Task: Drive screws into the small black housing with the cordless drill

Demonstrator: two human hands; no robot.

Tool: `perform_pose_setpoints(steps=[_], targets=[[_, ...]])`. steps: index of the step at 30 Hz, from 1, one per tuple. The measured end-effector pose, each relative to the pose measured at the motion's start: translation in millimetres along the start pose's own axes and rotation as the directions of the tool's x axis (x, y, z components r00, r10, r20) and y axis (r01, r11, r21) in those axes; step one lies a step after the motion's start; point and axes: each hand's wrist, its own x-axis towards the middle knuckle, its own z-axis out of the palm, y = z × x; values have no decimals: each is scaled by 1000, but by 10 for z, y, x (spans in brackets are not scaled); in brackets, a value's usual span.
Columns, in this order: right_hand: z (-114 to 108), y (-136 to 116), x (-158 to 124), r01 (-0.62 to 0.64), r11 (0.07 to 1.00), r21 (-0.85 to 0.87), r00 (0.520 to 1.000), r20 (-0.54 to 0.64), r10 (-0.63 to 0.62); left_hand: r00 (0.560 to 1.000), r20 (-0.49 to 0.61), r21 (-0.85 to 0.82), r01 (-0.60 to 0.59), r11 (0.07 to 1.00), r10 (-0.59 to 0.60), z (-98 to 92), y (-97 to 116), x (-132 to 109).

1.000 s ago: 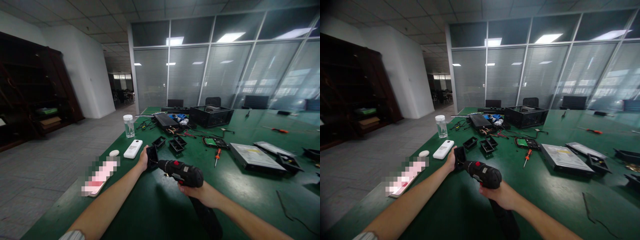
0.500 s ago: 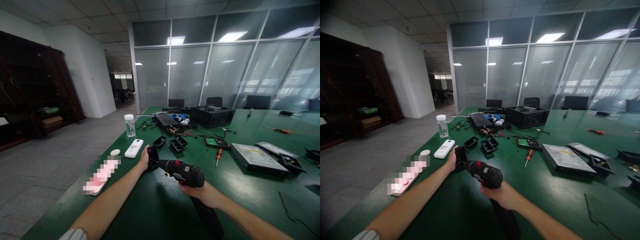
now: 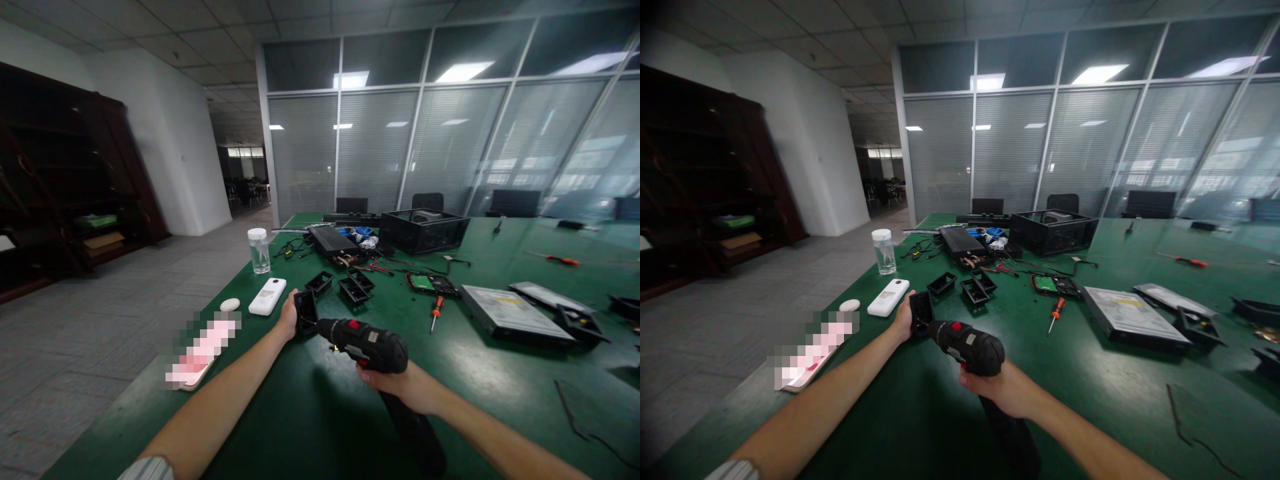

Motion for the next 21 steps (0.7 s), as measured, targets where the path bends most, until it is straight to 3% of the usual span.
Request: perform_pose_setpoints(steps=[21], targets=[[24, -8, 0, -12, 999, 48, 999, -38, 14, 1000, 20, 1, -5, 1000, 5, 3, -1, -11]])
